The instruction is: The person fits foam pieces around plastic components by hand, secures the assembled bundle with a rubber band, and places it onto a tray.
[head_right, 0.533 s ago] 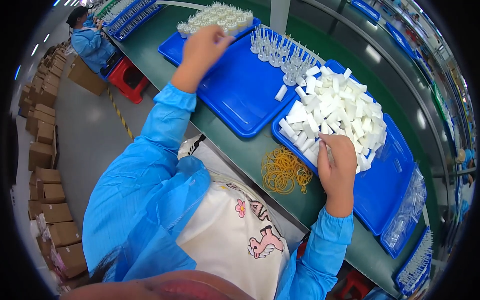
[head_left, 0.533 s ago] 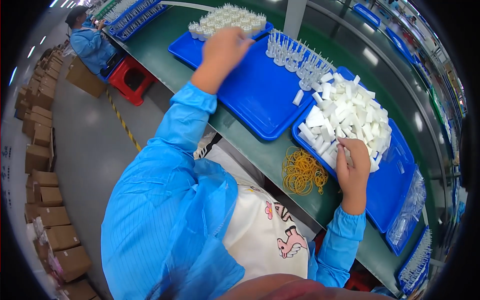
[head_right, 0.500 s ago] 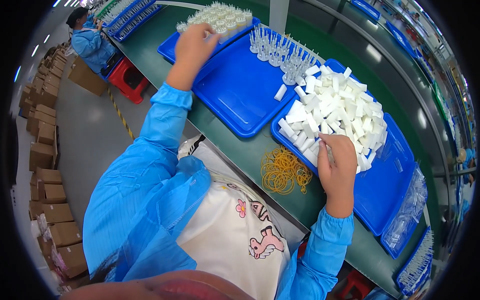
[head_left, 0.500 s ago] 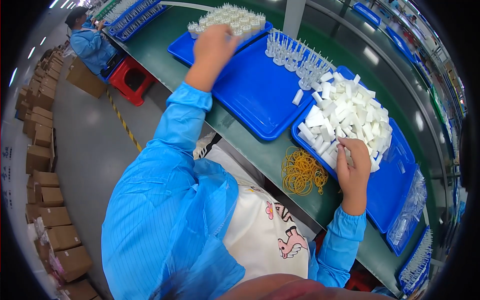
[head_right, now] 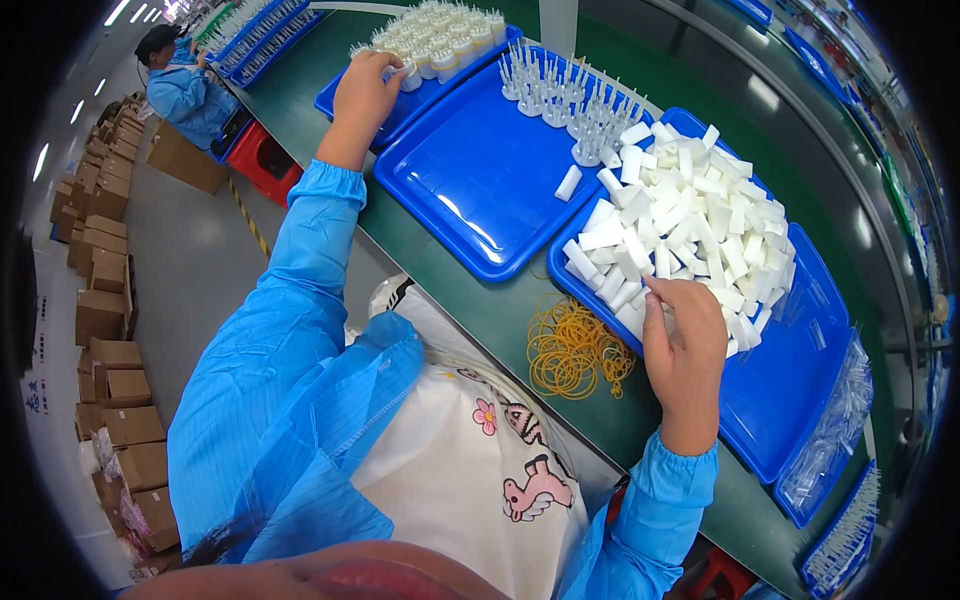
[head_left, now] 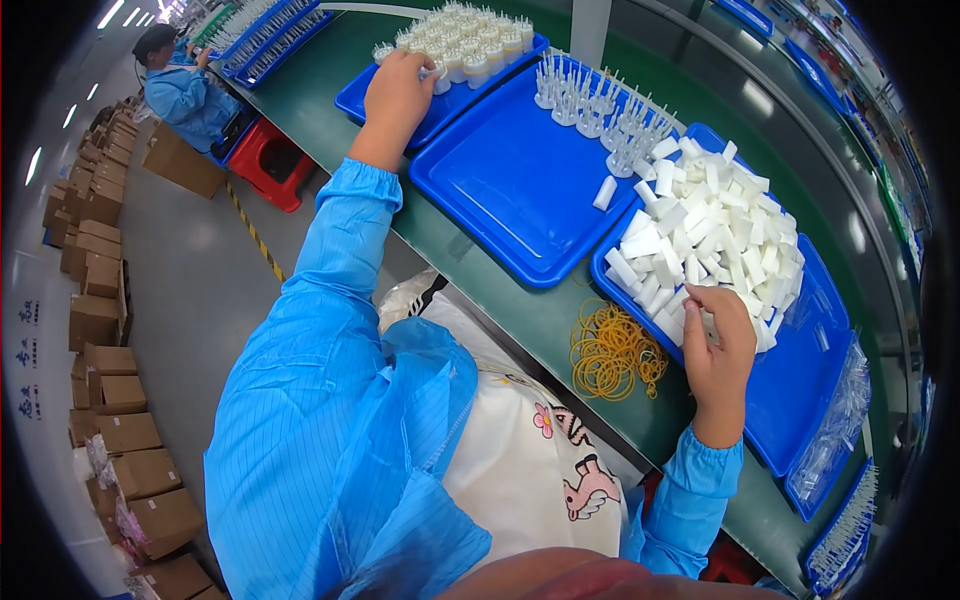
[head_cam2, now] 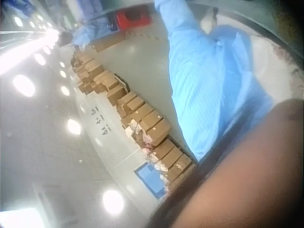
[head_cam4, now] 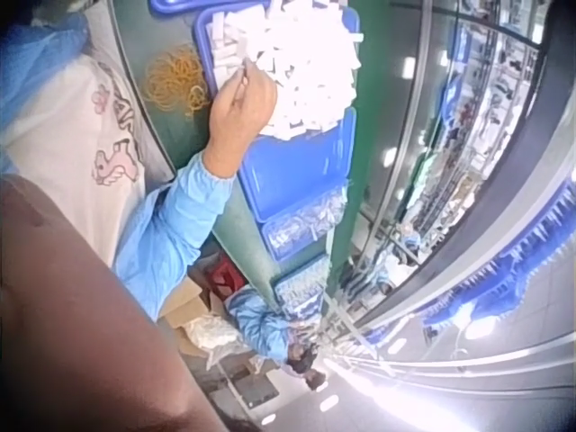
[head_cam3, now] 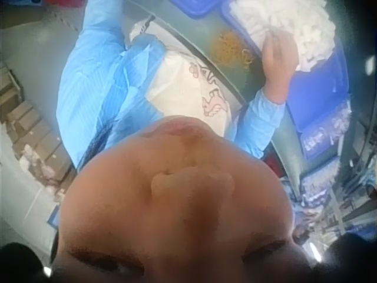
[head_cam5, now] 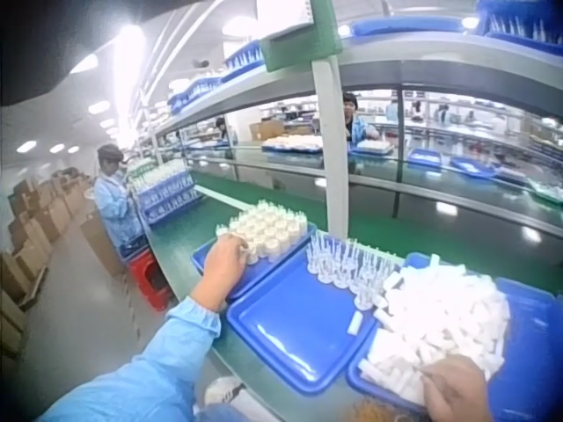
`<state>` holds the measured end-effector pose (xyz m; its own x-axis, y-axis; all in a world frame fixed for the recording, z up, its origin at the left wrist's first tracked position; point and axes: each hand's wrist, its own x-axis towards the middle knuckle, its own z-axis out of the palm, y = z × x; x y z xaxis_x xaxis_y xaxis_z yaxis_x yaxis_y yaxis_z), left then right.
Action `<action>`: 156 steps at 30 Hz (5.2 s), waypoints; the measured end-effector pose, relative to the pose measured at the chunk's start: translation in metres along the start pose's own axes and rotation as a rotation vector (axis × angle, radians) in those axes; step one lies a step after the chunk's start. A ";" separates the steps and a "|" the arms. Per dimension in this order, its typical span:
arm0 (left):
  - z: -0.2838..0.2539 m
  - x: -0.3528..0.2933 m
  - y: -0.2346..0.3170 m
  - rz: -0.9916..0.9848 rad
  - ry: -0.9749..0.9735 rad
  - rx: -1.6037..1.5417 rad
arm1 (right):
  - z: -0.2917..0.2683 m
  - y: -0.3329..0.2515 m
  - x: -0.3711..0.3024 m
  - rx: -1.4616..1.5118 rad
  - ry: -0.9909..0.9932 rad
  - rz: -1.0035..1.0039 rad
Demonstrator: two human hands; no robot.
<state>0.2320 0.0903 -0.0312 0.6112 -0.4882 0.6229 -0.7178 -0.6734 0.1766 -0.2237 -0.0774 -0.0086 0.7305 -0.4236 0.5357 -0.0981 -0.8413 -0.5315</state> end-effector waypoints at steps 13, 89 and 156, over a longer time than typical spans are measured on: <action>-0.059 -0.033 0.052 0.268 0.324 -0.196 | -0.004 -0.001 -0.001 -0.023 0.077 -0.029; -0.101 -0.144 0.235 0.843 0.034 -1.114 | 0.028 -0.021 -0.017 0.776 -0.136 0.162; 0.016 0.003 -0.032 -0.034 0.025 -0.440 | 0.026 -0.026 -0.012 0.463 -0.060 0.143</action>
<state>0.2617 0.1012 -0.0471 0.6322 -0.4526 0.6290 -0.7747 -0.3854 0.5014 -0.2122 -0.0416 -0.0181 0.7705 -0.4926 0.4047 0.1011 -0.5324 -0.8404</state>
